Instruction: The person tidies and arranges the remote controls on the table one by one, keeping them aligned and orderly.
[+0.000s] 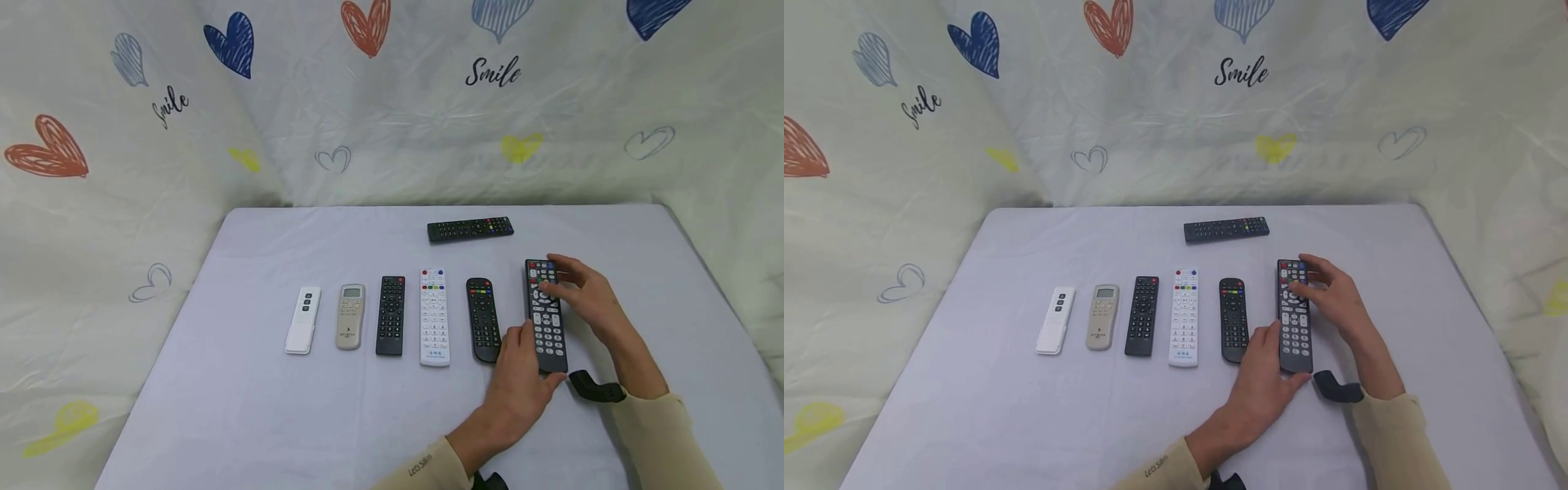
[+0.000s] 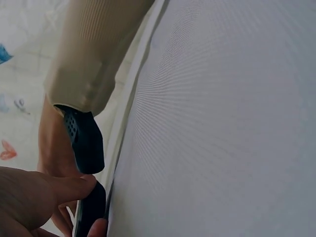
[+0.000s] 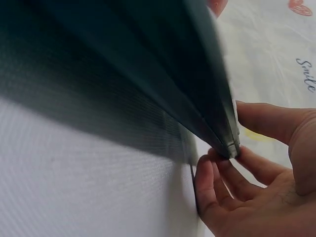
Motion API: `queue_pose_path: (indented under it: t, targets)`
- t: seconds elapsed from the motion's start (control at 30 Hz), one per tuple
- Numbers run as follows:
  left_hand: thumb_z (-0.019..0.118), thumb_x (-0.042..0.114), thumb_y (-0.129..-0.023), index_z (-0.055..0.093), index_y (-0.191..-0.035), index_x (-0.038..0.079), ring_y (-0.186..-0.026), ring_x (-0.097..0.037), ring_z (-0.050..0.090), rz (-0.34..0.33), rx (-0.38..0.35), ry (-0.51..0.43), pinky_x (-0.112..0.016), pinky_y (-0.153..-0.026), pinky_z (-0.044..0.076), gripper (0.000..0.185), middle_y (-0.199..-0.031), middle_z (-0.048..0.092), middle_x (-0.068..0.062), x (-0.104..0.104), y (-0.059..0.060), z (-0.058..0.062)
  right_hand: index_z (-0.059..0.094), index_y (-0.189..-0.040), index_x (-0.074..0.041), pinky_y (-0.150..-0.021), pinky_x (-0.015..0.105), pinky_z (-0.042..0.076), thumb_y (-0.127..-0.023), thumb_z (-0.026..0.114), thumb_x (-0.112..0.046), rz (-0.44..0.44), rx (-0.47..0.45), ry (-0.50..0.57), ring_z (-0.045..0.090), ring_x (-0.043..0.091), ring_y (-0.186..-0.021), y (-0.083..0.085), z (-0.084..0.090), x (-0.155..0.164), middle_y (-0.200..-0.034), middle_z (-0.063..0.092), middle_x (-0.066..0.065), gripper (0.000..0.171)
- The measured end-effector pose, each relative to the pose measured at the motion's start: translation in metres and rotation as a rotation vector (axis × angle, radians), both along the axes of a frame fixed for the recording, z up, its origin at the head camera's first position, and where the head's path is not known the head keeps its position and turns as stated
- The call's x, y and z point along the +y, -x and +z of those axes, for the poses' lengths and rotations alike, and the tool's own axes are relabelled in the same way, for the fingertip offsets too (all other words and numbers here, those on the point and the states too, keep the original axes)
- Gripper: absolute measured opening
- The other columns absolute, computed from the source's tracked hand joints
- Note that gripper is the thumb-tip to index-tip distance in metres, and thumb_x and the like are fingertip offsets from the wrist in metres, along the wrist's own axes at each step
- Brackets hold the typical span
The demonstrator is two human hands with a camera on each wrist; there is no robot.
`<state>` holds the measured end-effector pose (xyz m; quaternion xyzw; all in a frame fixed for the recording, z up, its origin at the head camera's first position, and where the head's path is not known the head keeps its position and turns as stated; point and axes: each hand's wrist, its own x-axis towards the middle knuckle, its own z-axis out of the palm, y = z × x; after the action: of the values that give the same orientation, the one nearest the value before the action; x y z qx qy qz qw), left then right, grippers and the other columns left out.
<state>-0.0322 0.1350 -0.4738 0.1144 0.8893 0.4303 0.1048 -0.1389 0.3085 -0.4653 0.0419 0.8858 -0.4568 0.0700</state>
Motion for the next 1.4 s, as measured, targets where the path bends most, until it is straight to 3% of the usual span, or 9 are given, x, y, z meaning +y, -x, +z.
queue_pose_path:
  t: [0.17,0.43,0.7,1.4]
  targets:
    - [0.085,0.033,-0.088,0.034,-0.16,0.009,-0.127,-0.002,0.05,0.003,0.025,0.042,-0.018,-0.106,0.05,0.091,-0.143,0.049,0.002,0.0004,-0.0005,0.0003,0.033,-0.163,-0.009,-0.101,0.066,0.042,-0.1,0.069,-0.037,0.009,-0.014,0.001,0.038,0.053,-0.144,0.0004,-0.0013,0.0004,-0.158,0.042,0.033,0.078]
    - [0.084,0.033,-0.088,0.033,-0.16,0.007,-0.129,-0.004,0.049,0.0,0.053,0.071,-0.017,-0.106,0.05,0.092,-0.143,0.049,-0.001,0.0005,0.0002,-0.0002,0.034,-0.163,-0.008,-0.1,0.067,0.043,-0.1,0.07,-0.034,0.017,-0.024,-0.009,0.038,0.056,-0.142,0.0045,-0.0037,0.0026,-0.159,0.035,0.034,0.076]
    - [0.084,0.033,-0.089,0.031,-0.161,0.009,-0.128,-0.006,0.049,0.007,0.017,0.075,-0.018,-0.103,0.052,0.092,-0.143,0.047,-0.003,0.0026,0.0014,0.002,0.032,-0.163,-0.009,-0.099,0.065,0.043,-0.101,0.069,-0.035,0.035,-0.029,-0.02,0.038,0.055,-0.143,0.0053,-0.0023,0.0024,-0.158,0.036,0.032,0.078]
    - [0.086,0.038,-0.086,0.037,-0.155,0.009,-0.126,-0.008,0.048,0.033,0.021,0.142,-0.016,-0.102,0.051,0.09,-0.142,0.045,-0.003,0.0086,0.0026,0.0019,0.027,-0.165,-0.007,-0.101,0.066,0.044,-0.102,0.067,-0.039,0.093,-0.061,-0.06,0.038,0.057,-0.141,0.0085,-0.0019,0.0033,-0.156,0.035,0.035,0.081]
